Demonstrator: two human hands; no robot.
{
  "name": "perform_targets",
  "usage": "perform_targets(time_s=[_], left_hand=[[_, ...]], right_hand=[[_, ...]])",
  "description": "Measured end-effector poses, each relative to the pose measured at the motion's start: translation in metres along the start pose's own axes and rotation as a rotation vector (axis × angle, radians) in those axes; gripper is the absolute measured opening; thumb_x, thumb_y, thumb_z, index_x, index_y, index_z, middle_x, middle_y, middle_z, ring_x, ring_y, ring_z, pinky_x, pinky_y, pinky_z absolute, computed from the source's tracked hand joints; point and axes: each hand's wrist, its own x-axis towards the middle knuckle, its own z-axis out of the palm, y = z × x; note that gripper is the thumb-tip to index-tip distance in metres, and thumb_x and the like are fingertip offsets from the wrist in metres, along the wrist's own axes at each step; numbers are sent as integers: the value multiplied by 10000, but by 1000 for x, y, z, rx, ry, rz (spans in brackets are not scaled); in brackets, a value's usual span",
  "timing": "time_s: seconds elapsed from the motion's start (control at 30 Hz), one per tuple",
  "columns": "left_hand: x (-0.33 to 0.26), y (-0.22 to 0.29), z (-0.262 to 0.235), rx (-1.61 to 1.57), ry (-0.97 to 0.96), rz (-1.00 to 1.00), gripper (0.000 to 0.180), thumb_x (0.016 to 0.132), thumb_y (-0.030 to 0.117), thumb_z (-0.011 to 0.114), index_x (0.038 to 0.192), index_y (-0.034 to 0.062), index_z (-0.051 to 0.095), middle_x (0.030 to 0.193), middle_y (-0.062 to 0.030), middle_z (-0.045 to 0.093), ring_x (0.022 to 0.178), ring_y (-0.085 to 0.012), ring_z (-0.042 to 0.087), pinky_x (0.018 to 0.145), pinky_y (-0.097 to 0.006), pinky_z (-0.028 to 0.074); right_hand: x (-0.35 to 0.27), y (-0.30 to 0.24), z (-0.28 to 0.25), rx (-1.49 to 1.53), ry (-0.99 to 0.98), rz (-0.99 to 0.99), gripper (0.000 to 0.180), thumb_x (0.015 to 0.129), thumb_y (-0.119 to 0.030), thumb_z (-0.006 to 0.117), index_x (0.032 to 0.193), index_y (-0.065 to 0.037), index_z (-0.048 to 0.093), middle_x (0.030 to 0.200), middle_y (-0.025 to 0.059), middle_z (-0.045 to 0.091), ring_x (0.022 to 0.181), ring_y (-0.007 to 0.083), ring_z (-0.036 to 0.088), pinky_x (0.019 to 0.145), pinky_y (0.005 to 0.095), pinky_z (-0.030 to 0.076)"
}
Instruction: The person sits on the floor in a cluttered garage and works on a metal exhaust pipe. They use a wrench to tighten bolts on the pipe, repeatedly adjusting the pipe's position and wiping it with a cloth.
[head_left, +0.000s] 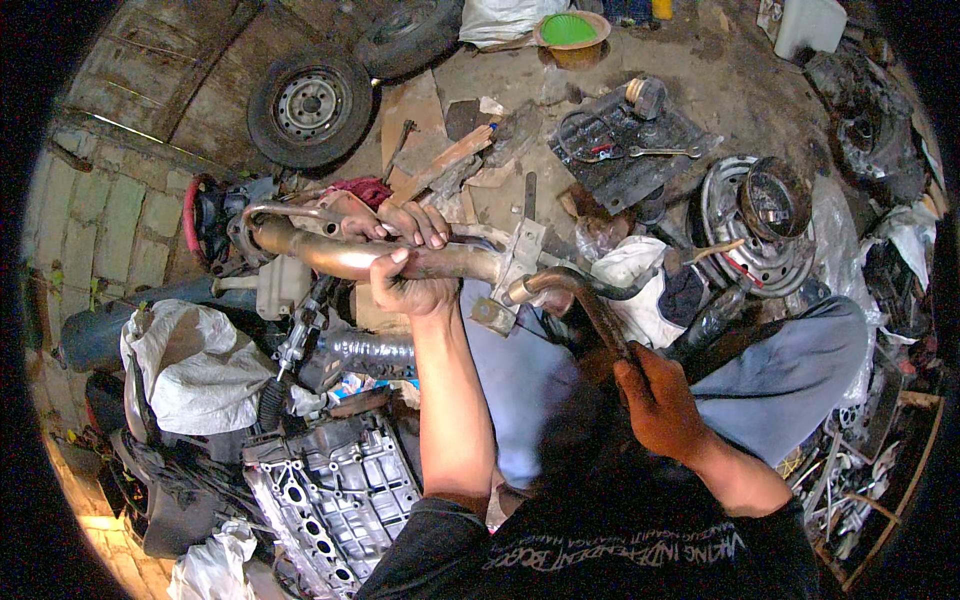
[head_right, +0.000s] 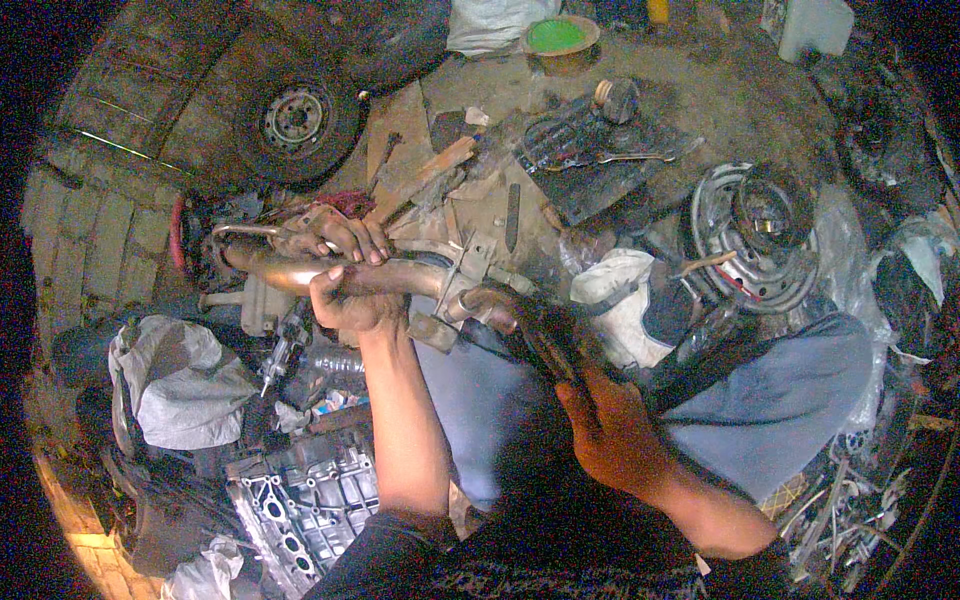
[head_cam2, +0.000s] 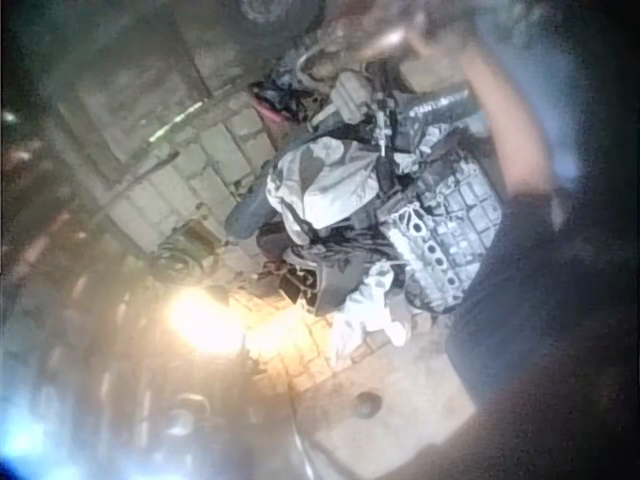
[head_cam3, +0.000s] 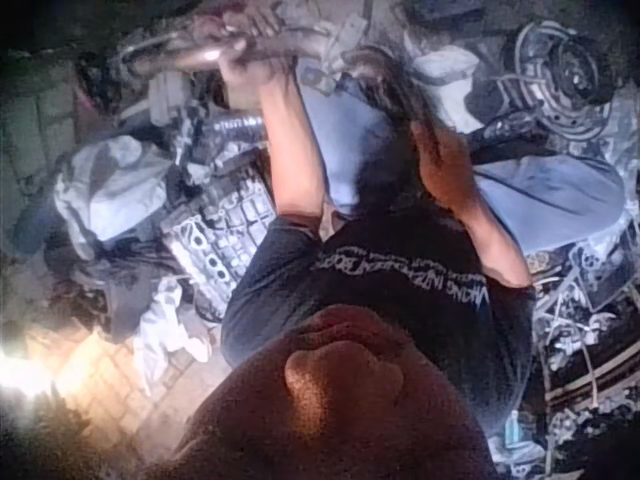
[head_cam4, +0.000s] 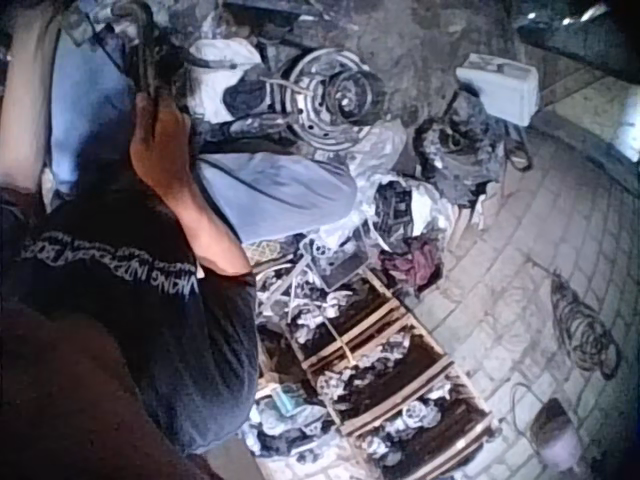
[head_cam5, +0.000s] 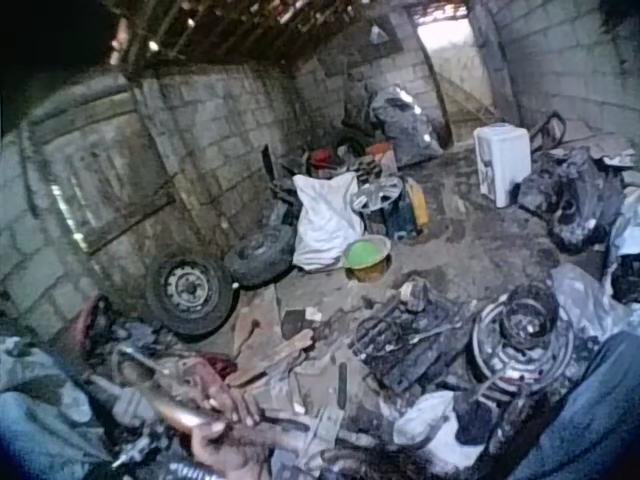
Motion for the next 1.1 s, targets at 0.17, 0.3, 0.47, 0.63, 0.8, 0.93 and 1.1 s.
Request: perform_targets(time_s=[0.17,0.3,0.47,0.63,0.8,0.93,1.1], left_hand=[[-5,-5,-1,27,4,66,337,647,97,534,924,115,343,657,-86,387,566,-206,420,556,-337,417],[-7,-10,-1,93,-37,169,367,658,78,566,942,113,337,654,-91,405,563,-207,433,552,-332,442],[-12,-11,10,187,-31,215,406,639,48,592,955,116,345,658,-85,410,563,-210,438,556,-335,447],[-13,-18,2,117,69,197,373,651,48,563,948,121,348,664,-83,400,573,-209,442,560,-340,453],[-11,-15,-14,60,113,74,315,676,54,511,946,121,363,676,-89,398,587,-214,444,591,-361,465],[-10,-14,-14,70,189,17,337,668,25,522,952,118,367,685,-94,410,593,-220,449,566,-370,465],[-7,-19,-15,269,275,-112,310,646,-5,577,893,84,412,764,-68,425,710,-216,494,605,-355,481]], right_hand=[[-1,-2,2,-10,38,-7,267,973,-220,466,938,27,558,642,193,530,575,378,509,545,446,372],[3,-1,-1,-76,-24,-13,279,975,-225,463,1068,34,511,734,262,569,696,468,551,612,515,412],[11,-6,-3,-31,-48,47,273,982,-220,442,965,30,552,731,251,547,700,441,531,624,449,401],[16,-11,-12,-82,-119,-37,245,975,-196,455,967,35,536,770,265,565,745,453,546,640,451,407],[20,-12,-8,-93,-72,-20,165,942,-121,498,957,40,528,778,287,568,771,491,547,648,492,413],[21,-1,-2,-189,-14,-110,142,930,-98,521,930,44,520,717,286,561,718,508,544,595,500,418],[26,17,-1,-274,-4,-53,179,899,-110,564,971,32,484,612,278,565,584,488,572,495,541,431]])
